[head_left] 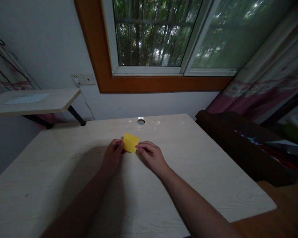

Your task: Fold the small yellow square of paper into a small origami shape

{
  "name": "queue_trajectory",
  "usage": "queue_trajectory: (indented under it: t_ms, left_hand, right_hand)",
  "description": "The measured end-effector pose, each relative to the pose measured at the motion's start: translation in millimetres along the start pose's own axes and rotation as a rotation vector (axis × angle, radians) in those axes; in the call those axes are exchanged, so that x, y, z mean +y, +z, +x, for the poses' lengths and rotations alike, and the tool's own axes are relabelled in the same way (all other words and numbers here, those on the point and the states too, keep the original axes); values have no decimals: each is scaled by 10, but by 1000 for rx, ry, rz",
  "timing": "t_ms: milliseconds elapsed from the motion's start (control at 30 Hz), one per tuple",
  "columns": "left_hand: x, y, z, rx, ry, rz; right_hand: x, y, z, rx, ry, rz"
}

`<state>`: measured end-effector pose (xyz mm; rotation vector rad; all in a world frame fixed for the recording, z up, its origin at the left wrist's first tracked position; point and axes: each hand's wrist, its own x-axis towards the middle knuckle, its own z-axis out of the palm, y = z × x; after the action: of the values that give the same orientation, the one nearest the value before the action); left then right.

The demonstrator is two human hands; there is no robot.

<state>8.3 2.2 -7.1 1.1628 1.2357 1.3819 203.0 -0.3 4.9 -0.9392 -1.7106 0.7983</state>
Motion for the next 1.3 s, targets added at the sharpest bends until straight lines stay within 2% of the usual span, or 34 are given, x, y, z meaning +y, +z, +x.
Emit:
queue_trajectory:
  t_ms: [233, 600, 767, 933, 1100, 1300]
  left_hand:
    - [-3, 1, 6, -21, -3, 41]
    - [60, 19, -20, -39, -28, -25]
    - [103, 35, -50, -113, -22, -74]
    - [95, 50, -98, -164, -7, -99]
    - [76, 35, -115, -200, 21, -107]
    - [85, 3, -83, -197, 153, -106]
  right_hand:
    - [20, -2, 5, 34, 16, -17]
    - [52, 1, 12, 40, -14, 1]
    - [71, -15, 15, 76, 6, 14]
    - [55, -26, 22, 53, -1, 38]
    - [75, -36, 29, 65, 4, 57]
    - [102, -34, 36, 52, 8, 85]
